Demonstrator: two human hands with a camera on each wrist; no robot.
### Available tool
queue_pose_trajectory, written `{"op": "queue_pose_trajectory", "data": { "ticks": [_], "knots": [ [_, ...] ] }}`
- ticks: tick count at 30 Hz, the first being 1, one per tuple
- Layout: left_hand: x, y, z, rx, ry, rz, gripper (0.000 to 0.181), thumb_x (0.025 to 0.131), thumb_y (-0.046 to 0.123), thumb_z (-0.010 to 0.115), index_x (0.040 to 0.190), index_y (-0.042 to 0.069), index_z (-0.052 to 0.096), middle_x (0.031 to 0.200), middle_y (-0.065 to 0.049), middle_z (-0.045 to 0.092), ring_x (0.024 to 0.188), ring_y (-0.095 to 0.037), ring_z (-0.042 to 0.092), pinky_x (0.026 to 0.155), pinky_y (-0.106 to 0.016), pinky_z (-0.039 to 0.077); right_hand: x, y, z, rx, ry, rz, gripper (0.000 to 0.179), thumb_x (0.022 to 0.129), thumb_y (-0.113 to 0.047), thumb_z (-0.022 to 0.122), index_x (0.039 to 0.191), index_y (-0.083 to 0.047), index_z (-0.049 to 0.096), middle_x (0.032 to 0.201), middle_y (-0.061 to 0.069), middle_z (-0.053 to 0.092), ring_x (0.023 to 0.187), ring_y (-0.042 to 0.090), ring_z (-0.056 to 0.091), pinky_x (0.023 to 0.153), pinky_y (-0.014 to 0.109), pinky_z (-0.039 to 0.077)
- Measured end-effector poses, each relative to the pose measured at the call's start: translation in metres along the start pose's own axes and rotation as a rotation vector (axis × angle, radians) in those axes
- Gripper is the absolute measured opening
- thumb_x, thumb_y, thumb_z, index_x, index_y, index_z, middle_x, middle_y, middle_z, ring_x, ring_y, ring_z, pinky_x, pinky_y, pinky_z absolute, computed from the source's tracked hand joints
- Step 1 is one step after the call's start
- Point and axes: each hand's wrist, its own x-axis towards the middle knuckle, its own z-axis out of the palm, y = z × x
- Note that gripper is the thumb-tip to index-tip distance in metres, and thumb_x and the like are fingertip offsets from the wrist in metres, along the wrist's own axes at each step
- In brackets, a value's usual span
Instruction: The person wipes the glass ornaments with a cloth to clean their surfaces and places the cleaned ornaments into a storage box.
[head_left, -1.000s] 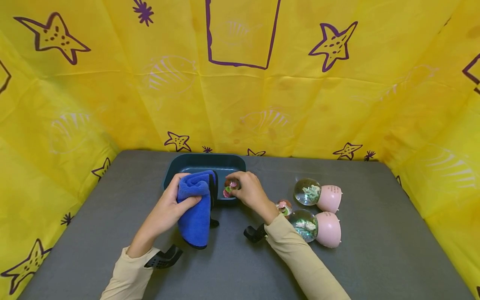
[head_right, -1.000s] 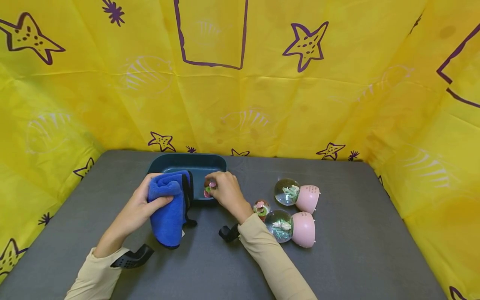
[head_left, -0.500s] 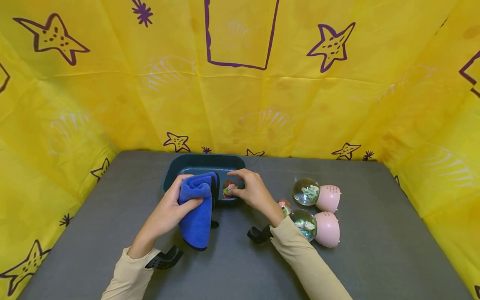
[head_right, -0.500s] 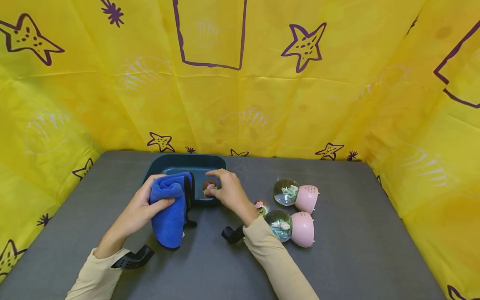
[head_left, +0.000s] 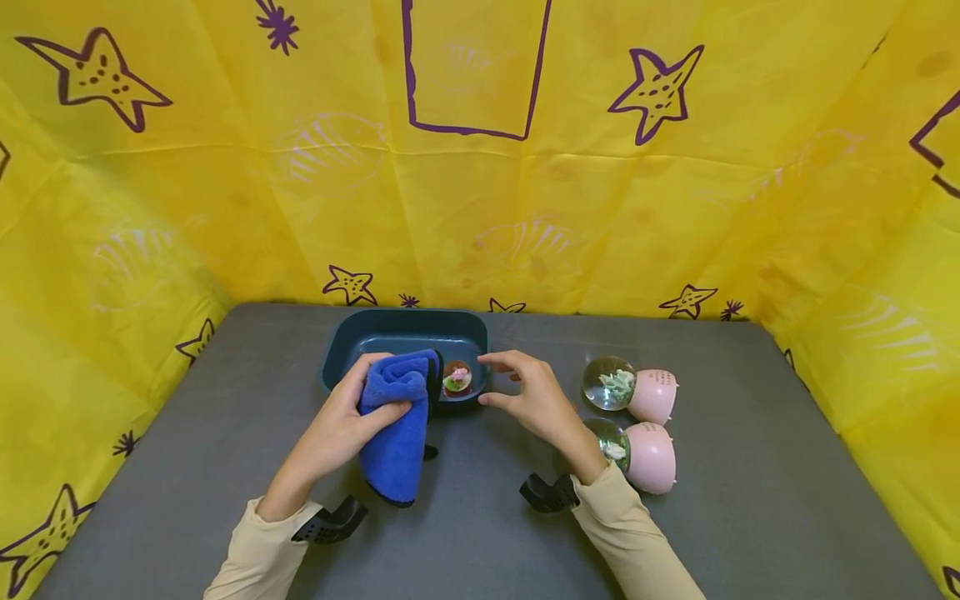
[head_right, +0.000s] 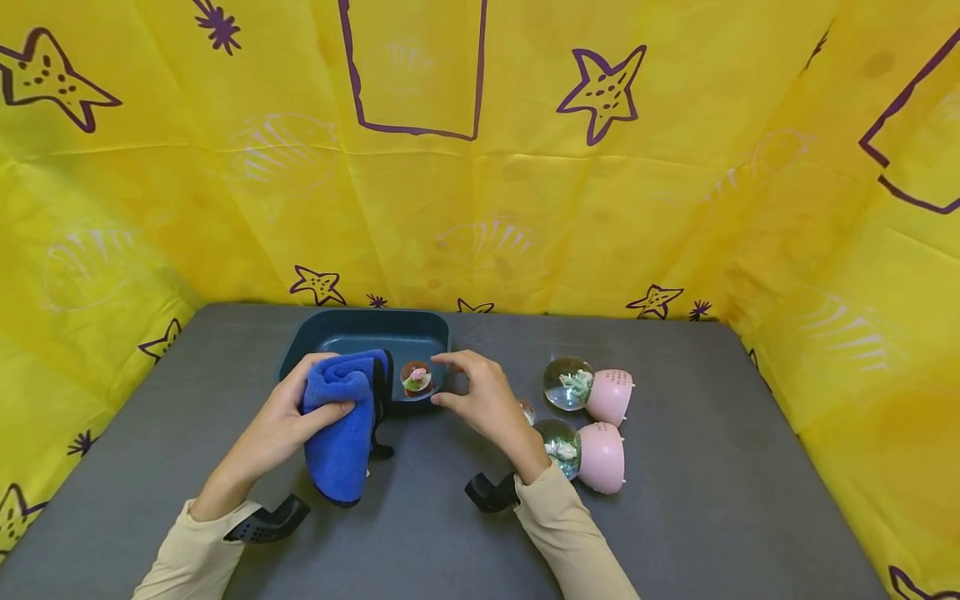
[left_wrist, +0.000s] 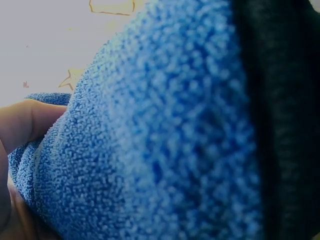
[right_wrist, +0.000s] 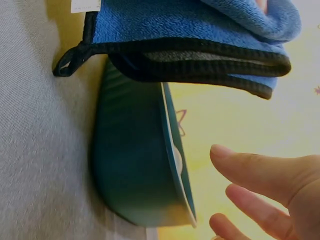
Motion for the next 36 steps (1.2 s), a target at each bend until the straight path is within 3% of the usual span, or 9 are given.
{"op": "queue_pose_trajectory", "data": {
  "ticks": [11,16,18,24,28,36],
  "knots": [
    [0.001,-0.003,0.010,0.025,-0.021,0.009,0.047,0.091,0.017,0.071,0.133,0.018,0.049,0.130,-0.011,0.056,0.109,-0.032,0.057,0.084,-0.042,0.052,-0.027,0.015,-0.016,-0.050,0.041,-0.007,0.048,0.076,-0.009,0.085,0.121,-0.008,0.069,0.119,0.010,0.070,0.108,0.032,0.065,0.092,0.048,0.054],
    [0.002,-0.003,0.016,0.008,-0.053,0.009,0.049,0.089,0.016,0.073,0.133,0.020,0.051,0.130,-0.010,0.056,0.109,-0.032,0.057,0.084,-0.042,0.051,-0.038,0.024,-0.025,-0.001,0.022,0.071,0.050,0.077,-0.008,0.084,0.123,-0.009,0.067,0.121,0.017,0.067,0.072,0.022,0.067,0.065,0.031,0.056],
    [0.002,-0.003,0.017,0.008,-0.062,0.007,0.049,0.089,0.017,0.073,0.133,0.021,0.051,0.130,-0.010,0.057,0.108,-0.032,0.057,0.084,-0.042,0.050,-0.042,0.027,-0.029,0.021,0.021,0.092,0.050,0.077,-0.006,0.084,0.124,-0.007,0.066,0.121,0.019,0.065,0.069,0.023,0.067,0.059,0.029,0.055],
    [0.002,-0.003,0.021,0.027,-0.067,0.026,0.050,0.088,0.018,0.075,0.132,0.023,0.052,0.128,-0.007,0.059,0.109,-0.030,0.057,0.086,-0.044,0.050,-0.048,0.033,-0.042,-0.083,0.035,0.088,0.049,0.076,-0.010,0.085,0.122,-0.008,0.068,0.122,0.011,0.068,0.110,0.035,0.065,0.089,0.047,0.054],
    [0.002,-0.004,0.023,0.038,-0.074,0.020,0.049,0.088,0.020,0.075,0.131,0.025,0.052,0.128,-0.006,0.060,0.109,-0.028,0.057,0.086,-0.043,0.050,-0.050,0.036,-0.048,-0.173,-0.006,0.098,0.047,0.078,-0.011,0.083,0.122,-0.006,0.068,0.121,0.013,0.069,0.109,0.034,0.065,0.092,0.050,0.052],
    [0.002,-0.006,0.024,0.046,-0.083,0.015,0.049,0.088,0.021,0.075,0.131,0.026,0.052,0.126,-0.006,0.061,0.107,-0.028,0.058,0.086,-0.042,0.050,-0.053,0.038,-0.054,-0.235,-0.118,0.173,0.054,0.076,-0.013,0.084,0.125,-0.001,0.064,0.119,0.015,0.070,0.102,0.030,0.065,0.090,0.047,0.050]
  ]
}}
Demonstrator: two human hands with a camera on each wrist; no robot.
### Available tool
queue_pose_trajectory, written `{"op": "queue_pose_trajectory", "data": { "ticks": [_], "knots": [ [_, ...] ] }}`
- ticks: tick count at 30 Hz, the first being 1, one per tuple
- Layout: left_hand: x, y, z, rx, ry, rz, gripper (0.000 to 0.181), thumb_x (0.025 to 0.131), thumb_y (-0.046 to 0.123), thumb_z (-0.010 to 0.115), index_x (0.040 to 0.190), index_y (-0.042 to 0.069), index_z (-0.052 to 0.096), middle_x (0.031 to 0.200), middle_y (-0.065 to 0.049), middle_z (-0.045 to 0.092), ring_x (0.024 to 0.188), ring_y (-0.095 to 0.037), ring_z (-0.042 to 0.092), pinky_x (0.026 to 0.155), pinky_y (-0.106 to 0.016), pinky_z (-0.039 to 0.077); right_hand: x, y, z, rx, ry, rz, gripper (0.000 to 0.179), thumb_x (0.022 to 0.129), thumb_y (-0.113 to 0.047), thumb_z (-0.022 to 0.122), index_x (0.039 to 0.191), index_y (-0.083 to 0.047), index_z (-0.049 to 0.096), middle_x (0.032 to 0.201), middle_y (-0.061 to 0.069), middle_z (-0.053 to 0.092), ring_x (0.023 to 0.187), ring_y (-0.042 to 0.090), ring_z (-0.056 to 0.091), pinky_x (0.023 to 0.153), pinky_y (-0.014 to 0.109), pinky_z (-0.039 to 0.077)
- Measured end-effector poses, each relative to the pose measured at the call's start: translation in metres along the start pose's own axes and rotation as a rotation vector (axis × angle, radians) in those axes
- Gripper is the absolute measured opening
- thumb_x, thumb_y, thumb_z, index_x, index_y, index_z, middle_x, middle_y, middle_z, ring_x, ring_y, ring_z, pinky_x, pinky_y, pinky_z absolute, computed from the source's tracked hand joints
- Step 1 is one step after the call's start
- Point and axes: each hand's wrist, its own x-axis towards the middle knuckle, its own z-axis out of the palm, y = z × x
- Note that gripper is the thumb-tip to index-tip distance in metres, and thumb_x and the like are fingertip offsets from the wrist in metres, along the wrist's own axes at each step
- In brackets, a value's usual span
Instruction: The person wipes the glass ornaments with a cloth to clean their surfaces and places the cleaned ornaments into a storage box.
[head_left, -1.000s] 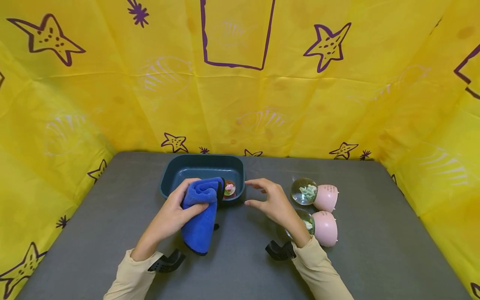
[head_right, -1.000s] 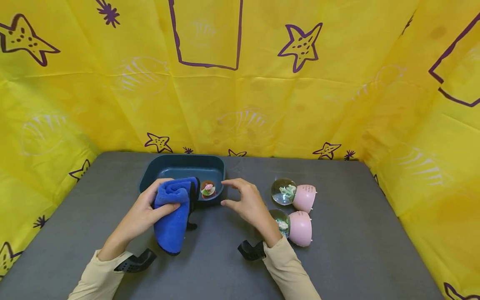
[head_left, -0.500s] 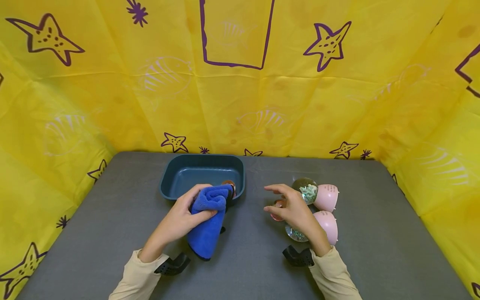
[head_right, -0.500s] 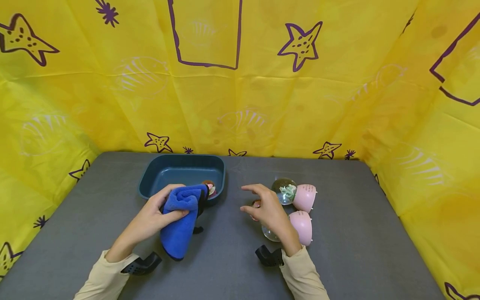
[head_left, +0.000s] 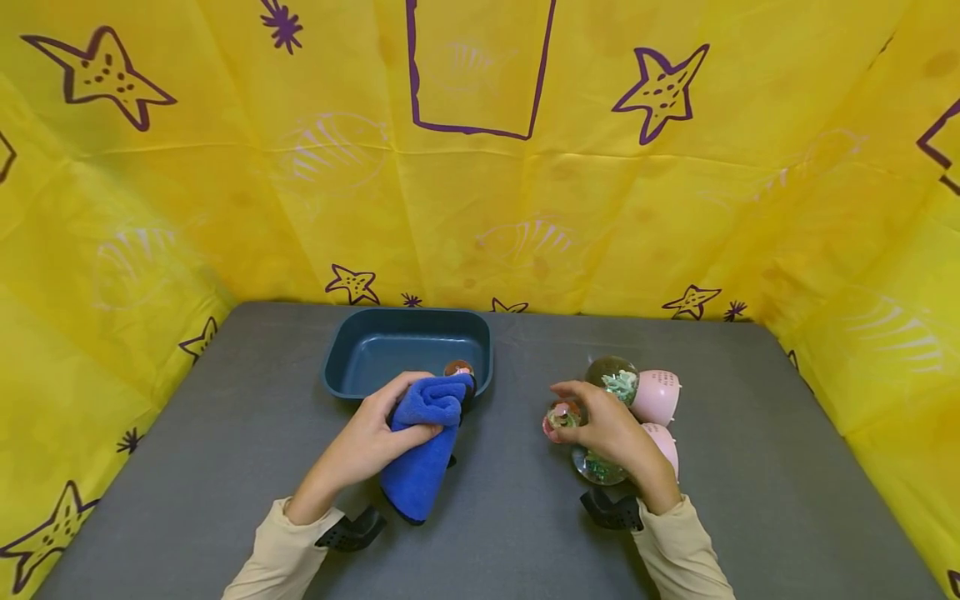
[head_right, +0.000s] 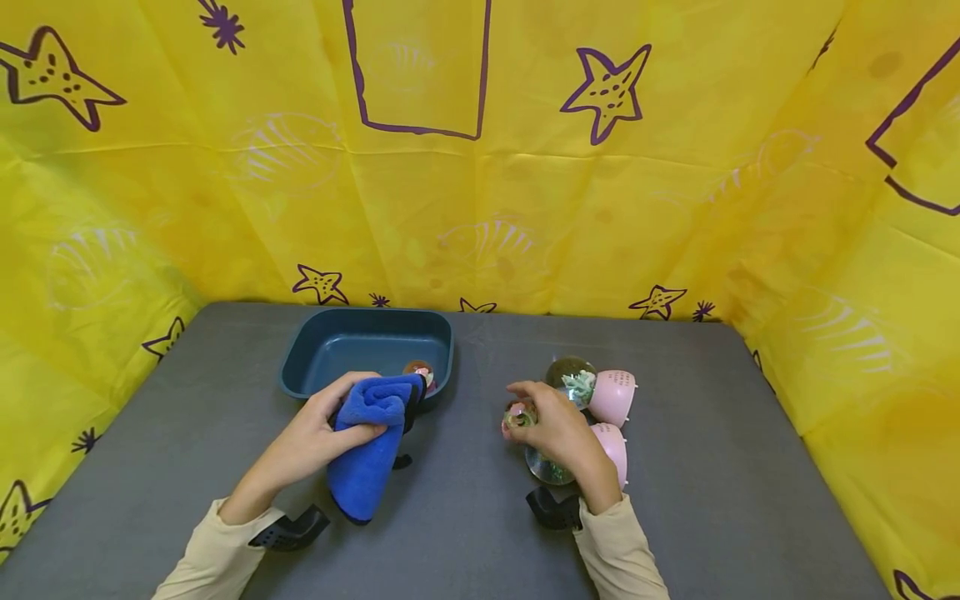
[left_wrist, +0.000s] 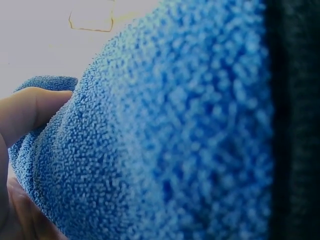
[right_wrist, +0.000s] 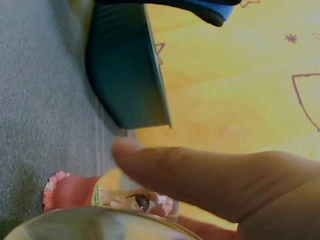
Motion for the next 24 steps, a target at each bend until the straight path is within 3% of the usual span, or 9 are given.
{"op": "queue_pose_trajectory", "data": {
  "ticks": [7,11,18,24],
  "knots": [
    [0.000,0.000,0.001,0.002,0.000,0.002,0.048,0.087,0.022,0.076,0.130,0.027,0.053,0.125,-0.006,0.061,0.106,-0.027,0.059,0.085,-0.042,0.051,0.000,0.003,0.003,-0.076,0.003,0.025,0.050,0.071,-0.015,0.086,0.116,-0.004,0.067,0.101,0.009,0.072,0.086,0.022,0.063,0.077,0.039,0.050],
    [0.000,0.000,0.001,0.003,0.004,0.005,0.048,0.087,0.021,0.076,0.130,0.026,0.053,0.125,-0.006,0.062,0.106,-0.027,0.060,0.085,-0.042,0.051,0.001,0.001,0.005,-0.077,0.044,0.008,0.045,0.071,-0.013,0.086,0.112,-0.006,0.069,0.101,0.007,0.073,0.089,0.023,0.065,0.080,0.040,0.051],
    [0.000,0.001,0.002,0.002,0.004,-0.010,0.049,0.088,0.022,0.075,0.131,0.027,0.053,0.126,-0.006,0.061,0.107,-0.027,0.059,0.085,-0.042,0.051,0.002,-0.005,0.007,0.032,0.090,-0.035,0.049,0.075,-0.011,0.085,0.119,-0.001,0.065,0.114,0.014,0.072,0.106,0.031,0.067,0.093,0.050,0.051],
    [0.000,0.003,0.003,-0.003,0.015,-0.029,0.050,0.088,0.024,0.075,0.132,0.028,0.051,0.130,-0.005,0.059,0.110,-0.028,0.058,0.086,-0.041,0.050,0.003,-0.012,0.007,0.150,0.143,-0.144,0.049,0.078,-0.012,0.084,0.121,-0.001,0.064,0.116,0.013,0.070,0.106,0.028,0.068,0.094,0.044,0.054]
  ]
}}
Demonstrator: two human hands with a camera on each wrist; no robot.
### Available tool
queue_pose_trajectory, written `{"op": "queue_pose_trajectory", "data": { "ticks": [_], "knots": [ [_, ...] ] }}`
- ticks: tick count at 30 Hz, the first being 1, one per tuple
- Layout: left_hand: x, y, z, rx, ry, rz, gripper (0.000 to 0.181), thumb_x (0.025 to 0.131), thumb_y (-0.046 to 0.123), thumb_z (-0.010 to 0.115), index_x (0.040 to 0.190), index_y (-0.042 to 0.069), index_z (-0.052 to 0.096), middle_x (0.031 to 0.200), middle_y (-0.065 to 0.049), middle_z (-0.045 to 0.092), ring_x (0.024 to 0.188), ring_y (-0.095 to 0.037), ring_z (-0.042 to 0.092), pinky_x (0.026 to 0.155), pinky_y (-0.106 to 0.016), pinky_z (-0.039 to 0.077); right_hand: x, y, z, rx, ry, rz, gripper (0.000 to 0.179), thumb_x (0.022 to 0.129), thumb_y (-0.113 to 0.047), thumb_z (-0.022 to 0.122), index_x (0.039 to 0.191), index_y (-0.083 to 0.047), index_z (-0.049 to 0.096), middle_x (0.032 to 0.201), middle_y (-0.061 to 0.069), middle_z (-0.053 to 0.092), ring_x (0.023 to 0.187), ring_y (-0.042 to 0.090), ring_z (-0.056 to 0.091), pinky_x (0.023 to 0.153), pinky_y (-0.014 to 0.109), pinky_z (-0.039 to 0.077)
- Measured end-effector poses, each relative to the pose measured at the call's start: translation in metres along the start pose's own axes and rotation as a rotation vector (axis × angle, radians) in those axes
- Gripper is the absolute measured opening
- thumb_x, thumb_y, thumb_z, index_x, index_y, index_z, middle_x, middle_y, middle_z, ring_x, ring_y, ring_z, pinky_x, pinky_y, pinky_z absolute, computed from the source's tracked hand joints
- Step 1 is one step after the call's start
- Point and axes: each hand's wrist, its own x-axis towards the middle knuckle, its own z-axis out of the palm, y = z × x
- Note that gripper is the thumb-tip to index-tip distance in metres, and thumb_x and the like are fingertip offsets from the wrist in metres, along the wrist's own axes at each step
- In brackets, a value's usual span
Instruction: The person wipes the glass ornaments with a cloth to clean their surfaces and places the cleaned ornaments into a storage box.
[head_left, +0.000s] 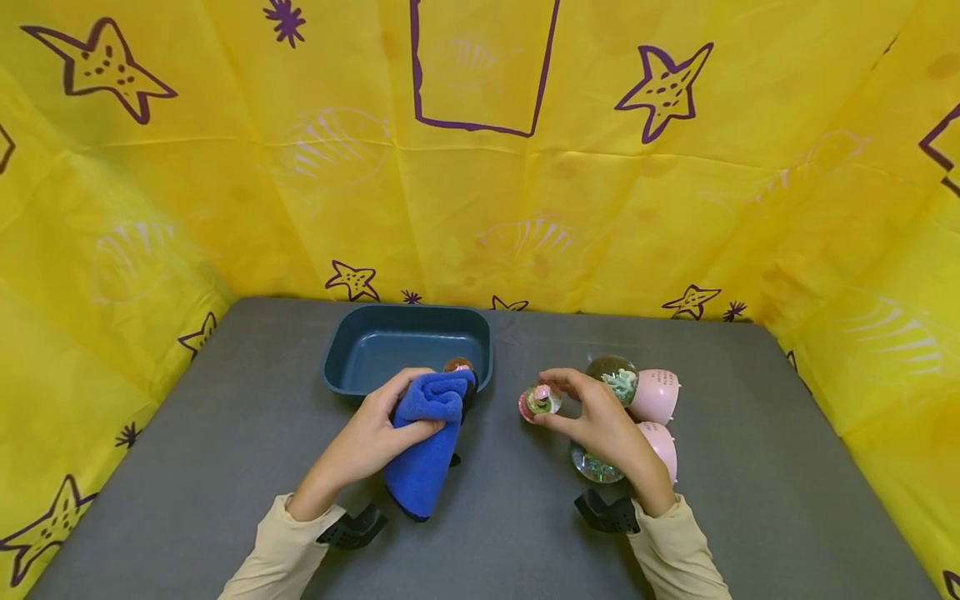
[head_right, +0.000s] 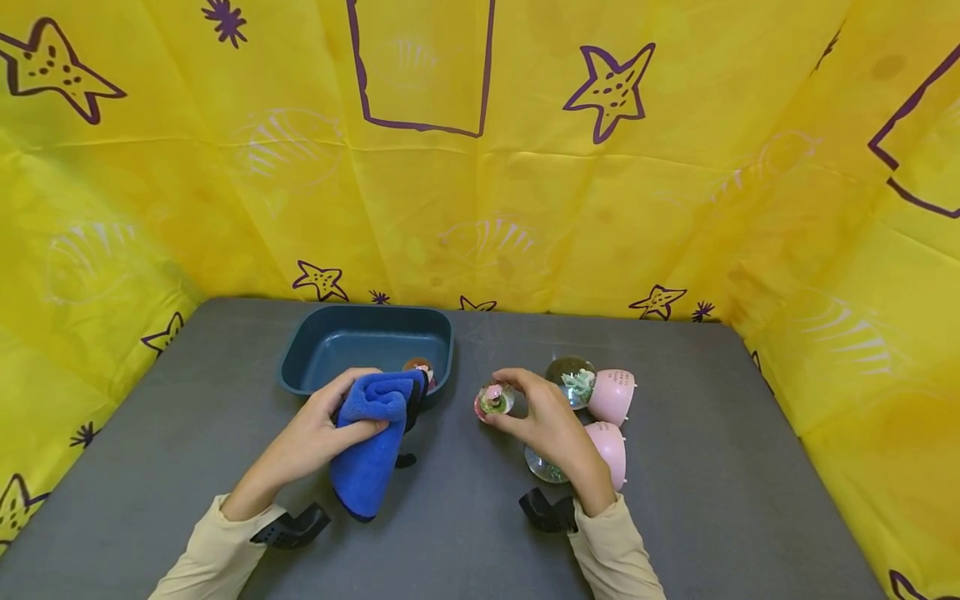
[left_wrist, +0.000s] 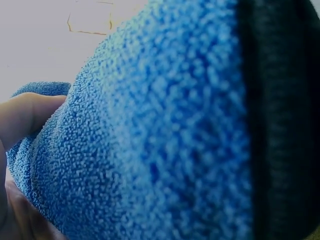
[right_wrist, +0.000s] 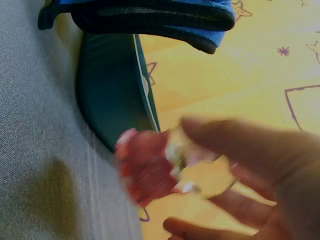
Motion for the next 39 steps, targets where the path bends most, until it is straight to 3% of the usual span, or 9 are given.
{"op": "queue_pose_trajectory", "data": {
  "ticks": [6,11,15,20,25,30,33,36,39],
  "knots": [
    [0.000,0.002,0.002,-0.037,0.008,0.000,0.050,0.089,0.022,0.074,0.133,0.025,0.050,0.131,-0.006,0.058,0.111,-0.030,0.058,0.085,-0.041,0.050,0.001,-0.005,0.002,0.164,0.003,-0.081,0.050,0.083,-0.007,0.080,0.128,-0.003,0.059,0.122,0.014,0.064,0.101,0.025,0.070,0.088,0.035,0.058],
    [-0.002,0.004,0.003,-0.086,0.038,0.042,0.051,0.089,0.018,0.073,0.134,0.023,0.049,0.132,-0.006,0.057,0.112,-0.030,0.057,0.089,-0.044,0.050,0.000,-0.008,0.005,0.284,-0.054,-0.041,0.052,0.088,-0.004,0.073,0.134,-0.002,0.051,0.127,0.019,0.060,0.093,0.020,0.070,0.079,0.024,0.058],
    [-0.002,0.003,0.004,-0.107,0.076,0.076,0.051,0.090,0.014,0.072,0.136,0.021,0.049,0.133,-0.007,0.056,0.115,-0.030,0.056,0.093,-0.049,0.050,-0.001,-0.013,0.008,0.420,-0.107,0.007,0.049,0.089,-0.001,0.070,0.130,0.003,0.043,0.125,0.025,0.058,0.086,0.011,0.068,0.073,0.021,0.056],
    [-0.002,0.002,0.006,-0.131,0.109,0.100,0.051,0.092,0.011,0.069,0.137,0.015,0.047,0.134,-0.010,0.055,0.117,-0.031,0.055,0.096,-0.052,0.049,-0.003,-0.024,0.012,0.593,-0.207,-0.004,0.043,0.094,-0.001,0.064,0.128,0.004,0.038,0.126,0.027,0.054,0.098,0.008,0.066,0.079,0.022,0.056],
    [-0.003,0.005,0.009,-0.154,0.120,0.135,0.051,0.092,0.008,0.068,0.138,0.012,0.047,0.135,-0.009,0.055,0.117,-0.021,0.055,0.099,-0.037,0.048,-0.004,-0.031,0.016,0.627,-0.262,-0.061,0.040,0.098,-0.004,0.057,0.133,0.001,0.039,0.127,0.026,0.055,0.108,0.010,0.063,0.089,0.022,0.053],
    [-0.005,0.008,0.014,-0.191,0.094,0.186,0.049,0.093,0.005,0.064,0.138,0.008,0.045,0.133,-0.012,0.054,0.115,-0.011,0.055,0.098,-0.026,0.048,-0.004,-0.036,0.022,0.536,-0.266,-0.078,0.040,0.100,-0.009,0.057,0.138,-0.006,0.044,0.129,0.020,0.058,0.109,0.009,0.061,0.092,0.023,0.052],
    [-0.005,0.008,0.017,-0.198,0.067,0.224,0.049,0.093,0.005,0.064,0.139,0.007,0.045,0.134,-0.013,0.055,0.116,-0.010,0.055,0.099,-0.025,0.048,-0.006,-0.040,0.026,0.562,-0.282,-0.064,0.038,0.099,-0.009,0.058,0.134,-0.004,0.044,0.126,0.020,0.059,0.106,0.009,0.061,0.090,0.023,0.052],
    [-0.005,0.008,0.019,-0.188,0.008,0.242,0.053,0.093,0.005,0.066,0.141,0.010,0.045,0.140,-0.012,0.053,0.123,-0.015,0.054,0.103,-0.032,0.047,-0.007,-0.042,0.031,0.611,-0.289,-0.067,0.032,0.099,-0.007,0.058,0.126,0.000,0.042,0.118,0.022,0.060,0.100,0.008,0.061,0.086,0.022,0.052],
    [-0.006,0.008,0.021,-0.189,-0.084,0.216,0.061,0.091,0.009,0.069,0.145,0.018,0.041,0.150,-0.008,0.045,0.132,-0.026,0.049,0.106,-0.048,0.045,-0.008,-0.044,0.034,0.624,-0.274,-0.104,0.027,0.100,-0.006,0.056,0.121,0.002,0.042,0.111,0.024,0.062,0.095,0.006,0.063,0.082,0.022,0.053]
  ]
}}
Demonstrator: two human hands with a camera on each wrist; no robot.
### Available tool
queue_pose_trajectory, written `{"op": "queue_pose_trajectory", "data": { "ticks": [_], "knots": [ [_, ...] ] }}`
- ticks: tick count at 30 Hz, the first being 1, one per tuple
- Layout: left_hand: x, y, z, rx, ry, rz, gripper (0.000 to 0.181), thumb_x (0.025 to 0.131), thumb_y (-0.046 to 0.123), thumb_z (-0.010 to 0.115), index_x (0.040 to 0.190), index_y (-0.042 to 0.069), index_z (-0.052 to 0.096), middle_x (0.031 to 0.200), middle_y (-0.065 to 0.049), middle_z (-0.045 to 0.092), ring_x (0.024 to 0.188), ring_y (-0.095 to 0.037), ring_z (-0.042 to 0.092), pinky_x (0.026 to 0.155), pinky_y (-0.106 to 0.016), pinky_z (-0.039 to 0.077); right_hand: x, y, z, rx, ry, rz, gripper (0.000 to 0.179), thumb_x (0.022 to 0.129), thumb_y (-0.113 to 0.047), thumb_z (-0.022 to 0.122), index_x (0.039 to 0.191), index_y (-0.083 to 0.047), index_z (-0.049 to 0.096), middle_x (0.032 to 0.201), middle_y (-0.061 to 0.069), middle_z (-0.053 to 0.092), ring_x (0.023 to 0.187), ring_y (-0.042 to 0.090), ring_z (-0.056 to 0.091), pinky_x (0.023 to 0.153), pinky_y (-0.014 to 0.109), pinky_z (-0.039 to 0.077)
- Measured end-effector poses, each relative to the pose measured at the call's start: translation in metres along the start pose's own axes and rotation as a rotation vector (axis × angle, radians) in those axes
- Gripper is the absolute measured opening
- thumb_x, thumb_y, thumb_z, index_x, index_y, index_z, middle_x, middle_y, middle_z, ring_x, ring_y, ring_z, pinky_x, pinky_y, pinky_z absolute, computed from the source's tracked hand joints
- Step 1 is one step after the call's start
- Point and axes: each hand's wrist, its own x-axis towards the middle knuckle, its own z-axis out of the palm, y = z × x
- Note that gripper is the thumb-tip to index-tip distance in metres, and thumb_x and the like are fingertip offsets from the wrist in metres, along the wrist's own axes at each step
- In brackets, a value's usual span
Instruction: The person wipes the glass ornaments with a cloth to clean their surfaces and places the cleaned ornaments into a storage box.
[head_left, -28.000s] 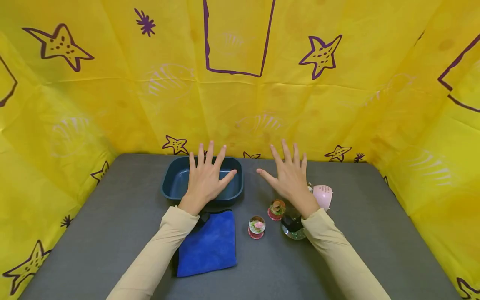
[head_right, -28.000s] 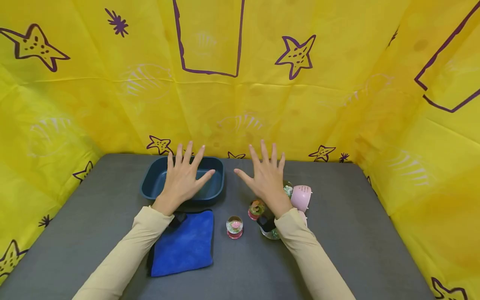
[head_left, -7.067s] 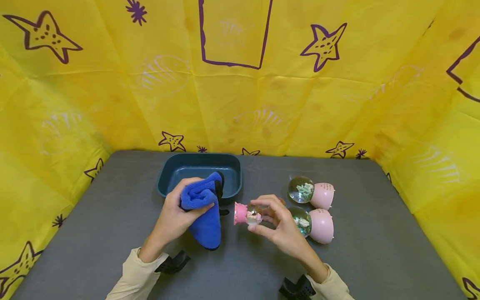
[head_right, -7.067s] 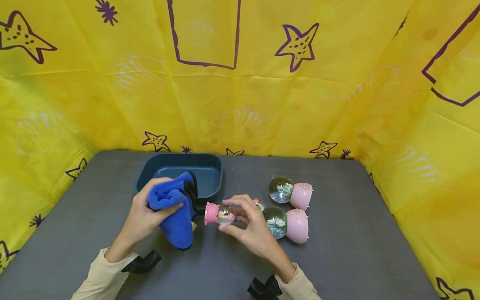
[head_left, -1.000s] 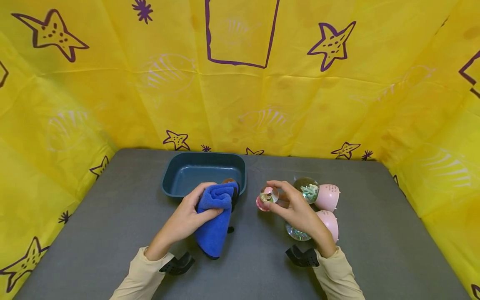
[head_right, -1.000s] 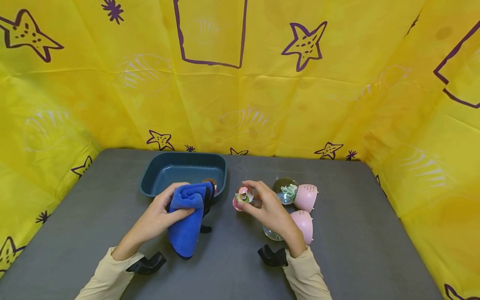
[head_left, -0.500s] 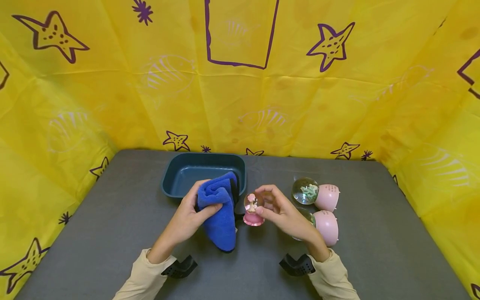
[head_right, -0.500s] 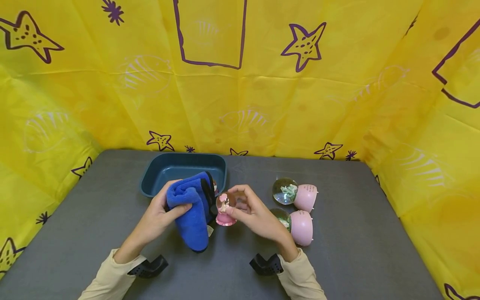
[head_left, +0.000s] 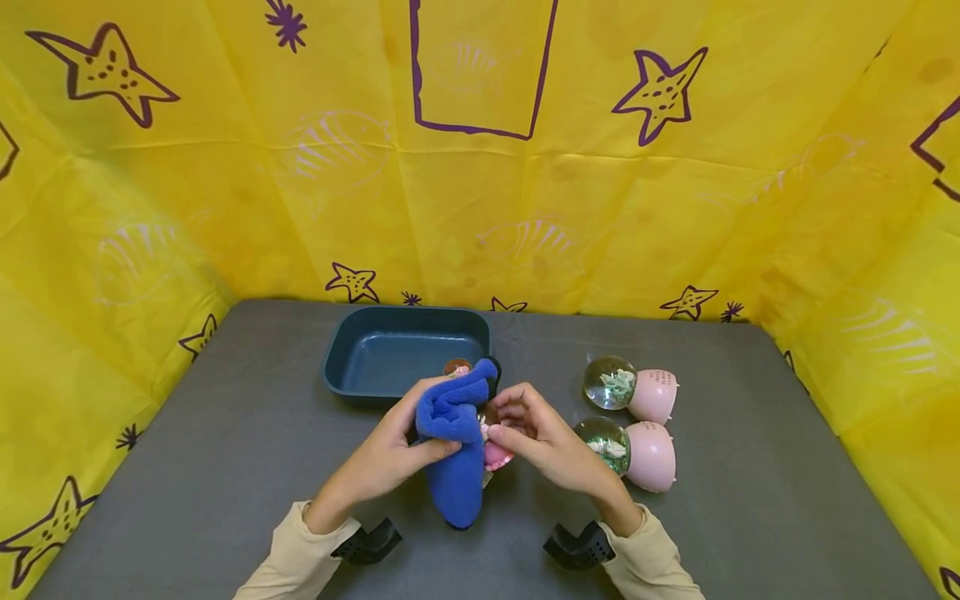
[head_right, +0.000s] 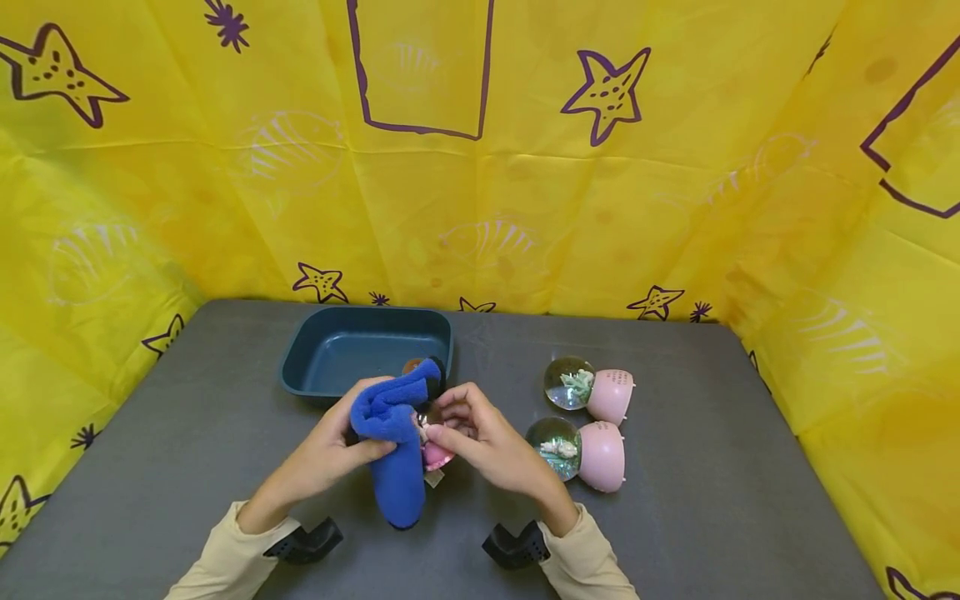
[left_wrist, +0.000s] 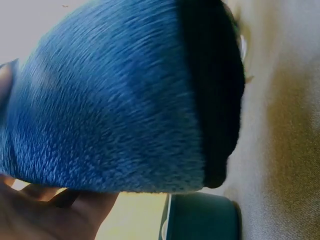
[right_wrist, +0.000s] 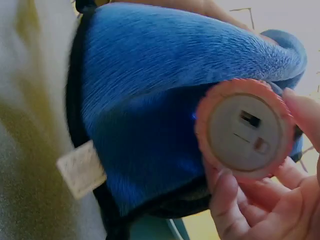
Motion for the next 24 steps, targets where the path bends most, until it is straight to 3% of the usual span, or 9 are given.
{"op": "queue_pose_trajectory", "data": {
  "ticks": [3,8,10,16,20,24],
  "knots": [
    [-0.0009,0.0002,0.0011,-0.008,-0.059,-0.031,0.072,0.087,0.014,0.076,0.147,0.025,0.038,0.156,-0.005,0.038,0.137,-0.033,0.044,0.106,-0.059,0.041,0.0011,0.0003,0.0020,-0.027,-0.001,-0.042,0.024,0.101,-0.006,0.055,0.121,0.001,0.045,0.110,0.023,0.063,0.094,0.005,0.063,0.080,0.024,0.054],
    [0.0003,-0.0048,0.0034,0.070,-0.072,0.038,0.084,0.077,0.015,0.086,0.146,0.023,0.039,0.142,-0.005,0.054,0.121,-0.021,0.056,0.102,-0.040,0.047,0.0012,0.0006,0.0057,-0.040,-0.049,-0.081,0.020,0.101,-0.007,0.054,0.119,0.001,0.047,0.116,0.024,0.060,0.100,0.008,0.067,0.081,0.027,0.058],
    [0.0012,-0.0064,0.0047,0.111,-0.056,0.078,0.080,0.075,0.014,0.087,0.143,0.020,0.044,0.133,-0.005,0.061,0.113,-0.016,0.061,0.098,-0.034,0.050,0.0007,0.0000,0.0069,-0.029,-0.062,-0.083,0.019,0.101,-0.005,0.053,0.117,0.002,0.047,0.117,0.025,0.059,0.100,0.010,0.068,0.081,0.029,0.059],
    [0.0011,-0.0049,0.0056,0.192,0.043,0.195,0.065,0.074,0.008,0.086,0.131,0.012,0.056,0.121,-0.010,0.069,0.104,-0.016,0.067,0.092,-0.035,0.055,0.0000,-0.0036,0.0077,0.026,-0.043,-0.027,0.027,0.098,-0.005,0.058,0.120,0.004,0.045,0.115,0.027,0.060,0.095,0.007,0.067,0.077,0.031,0.060],
    [0.0010,-0.0019,0.0040,0.200,0.103,0.220,0.061,0.070,0.003,0.087,0.125,0.009,0.060,0.119,-0.011,0.070,0.107,-0.016,0.067,0.094,-0.032,0.054,-0.0009,-0.0048,0.0058,0.124,-0.061,0.021,0.041,0.091,-0.003,0.067,0.122,0.006,0.042,0.113,0.028,0.060,0.089,0.008,0.066,0.076,0.029,0.059],
    [0.0007,-0.0009,0.0017,0.189,0.133,0.240,0.057,0.070,-0.001,0.087,0.121,0.008,0.063,0.118,-0.012,0.071,0.108,-0.015,0.068,0.095,-0.030,0.054,-0.0007,-0.0043,0.0038,0.136,-0.063,-0.001,0.043,0.087,-0.001,0.071,0.119,0.008,0.043,0.110,0.025,0.061,0.091,0.007,0.064,0.077,0.022,0.057]
  ]
}}
